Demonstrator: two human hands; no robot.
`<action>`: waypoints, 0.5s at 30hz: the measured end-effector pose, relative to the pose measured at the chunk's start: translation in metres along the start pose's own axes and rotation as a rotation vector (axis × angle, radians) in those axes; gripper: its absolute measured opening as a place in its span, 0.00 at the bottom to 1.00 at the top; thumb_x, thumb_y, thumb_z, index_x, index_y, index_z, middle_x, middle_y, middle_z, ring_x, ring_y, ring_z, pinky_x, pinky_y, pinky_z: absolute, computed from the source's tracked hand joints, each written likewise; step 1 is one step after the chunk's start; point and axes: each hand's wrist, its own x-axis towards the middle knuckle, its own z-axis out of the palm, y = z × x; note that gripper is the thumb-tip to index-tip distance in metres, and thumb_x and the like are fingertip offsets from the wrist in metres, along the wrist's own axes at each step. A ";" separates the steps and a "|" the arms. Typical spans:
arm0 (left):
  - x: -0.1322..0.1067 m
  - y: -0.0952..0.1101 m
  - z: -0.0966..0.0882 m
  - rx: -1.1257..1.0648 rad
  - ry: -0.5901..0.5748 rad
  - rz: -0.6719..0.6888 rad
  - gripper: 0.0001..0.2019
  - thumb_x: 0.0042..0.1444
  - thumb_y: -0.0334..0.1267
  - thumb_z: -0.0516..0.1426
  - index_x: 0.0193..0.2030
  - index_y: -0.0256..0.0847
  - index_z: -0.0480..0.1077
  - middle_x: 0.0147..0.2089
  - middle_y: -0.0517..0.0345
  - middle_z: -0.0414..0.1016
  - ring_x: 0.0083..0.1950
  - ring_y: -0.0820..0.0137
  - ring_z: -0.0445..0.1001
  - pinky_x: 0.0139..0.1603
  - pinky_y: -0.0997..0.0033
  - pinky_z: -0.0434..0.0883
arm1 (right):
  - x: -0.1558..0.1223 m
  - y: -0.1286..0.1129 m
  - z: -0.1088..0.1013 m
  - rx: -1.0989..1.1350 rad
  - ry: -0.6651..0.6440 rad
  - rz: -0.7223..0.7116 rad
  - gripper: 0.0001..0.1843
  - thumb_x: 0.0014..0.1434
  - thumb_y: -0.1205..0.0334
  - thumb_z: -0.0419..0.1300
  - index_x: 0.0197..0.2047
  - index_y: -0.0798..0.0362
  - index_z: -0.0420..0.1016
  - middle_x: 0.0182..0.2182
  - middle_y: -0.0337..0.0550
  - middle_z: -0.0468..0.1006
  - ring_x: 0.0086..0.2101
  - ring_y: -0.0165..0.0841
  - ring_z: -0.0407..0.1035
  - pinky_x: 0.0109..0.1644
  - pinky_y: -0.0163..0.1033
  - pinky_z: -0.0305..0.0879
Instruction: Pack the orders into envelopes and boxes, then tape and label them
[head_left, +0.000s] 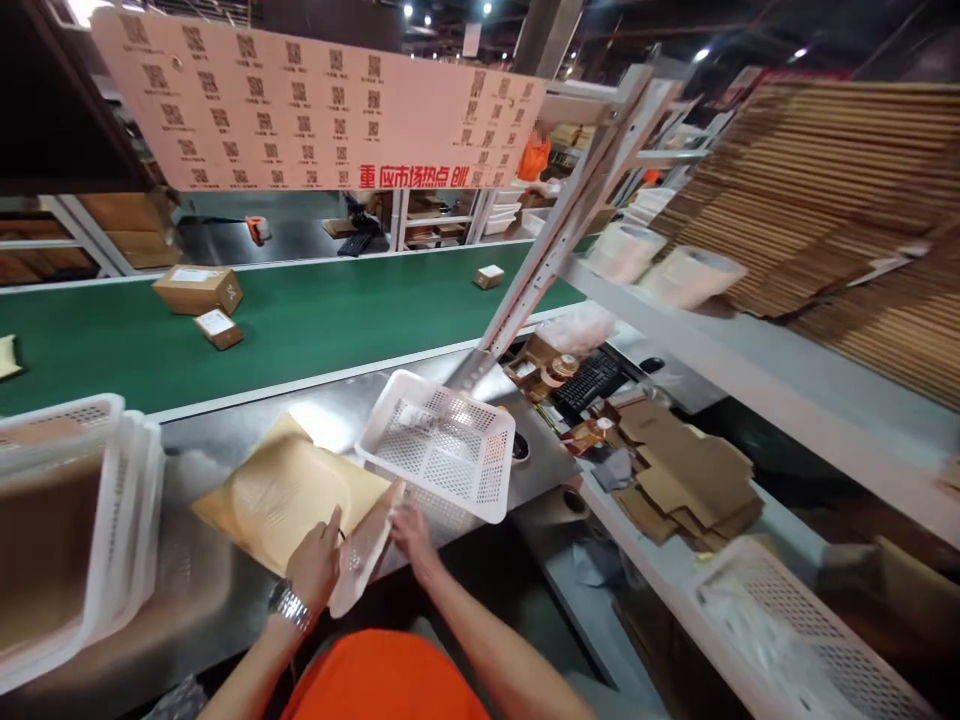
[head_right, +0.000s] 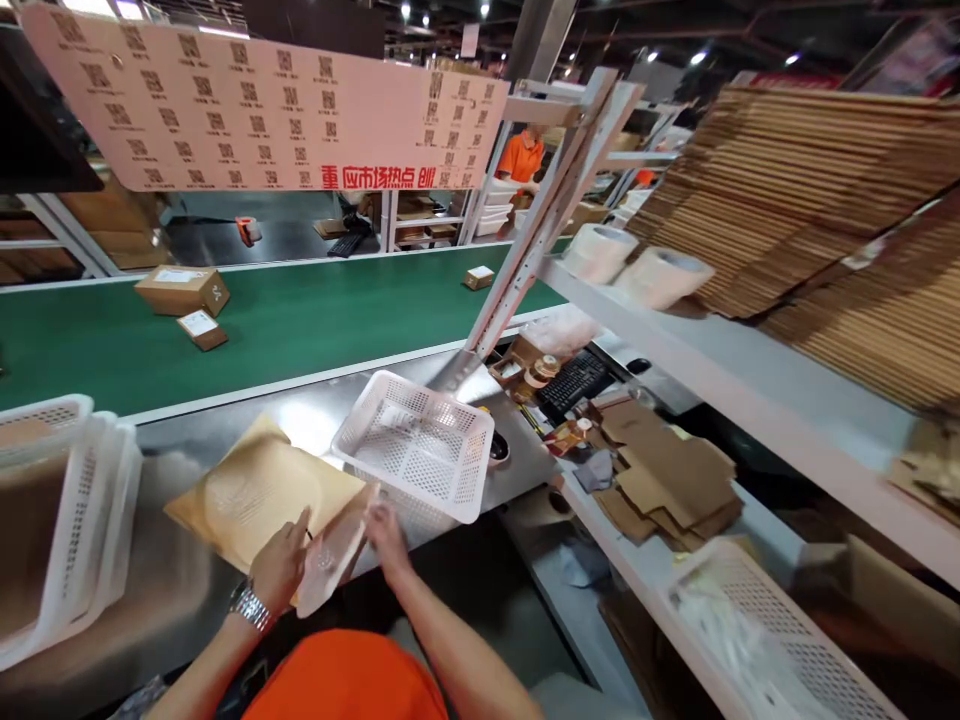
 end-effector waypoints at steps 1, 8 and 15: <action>0.000 0.000 0.001 0.007 0.010 -0.004 0.32 0.70 0.25 0.49 0.80 0.38 0.63 0.52 0.45 0.81 0.49 0.63 0.81 0.46 0.68 0.73 | 0.010 -0.007 -0.014 0.044 0.094 0.011 0.42 0.52 0.28 0.66 0.60 0.47 0.72 0.59 0.55 0.81 0.55 0.47 0.81 0.58 0.51 0.80; 0.009 0.016 0.019 0.080 0.138 0.010 0.26 0.70 0.31 0.53 0.74 0.33 0.67 0.50 0.43 0.79 0.49 0.60 0.76 0.49 0.63 0.73 | 0.068 -0.040 -0.046 -0.017 0.115 -0.050 0.31 0.55 0.37 0.64 0.55 0.47 0.73 0.61 0.55 0.80 0.53 0.44 0.80 0.54 0.47 0.79; 0.027 0.045 0.008 0.098 0.018 -0.025 0.29 0.71 0.27 0.50 0.78 0.31 0.64 0.51 0.41 0.84 0.51 0.60 0.84 0.50 0.66 0.75 | 0.001 0.011 0.001 -0.359 -0.387 -0.285 0.40 0.39 0.58 0.76 0.58 0.51 0.80 0.65 0.58 0.80 0.61 0.54 0.75 0.69 0.60 0.71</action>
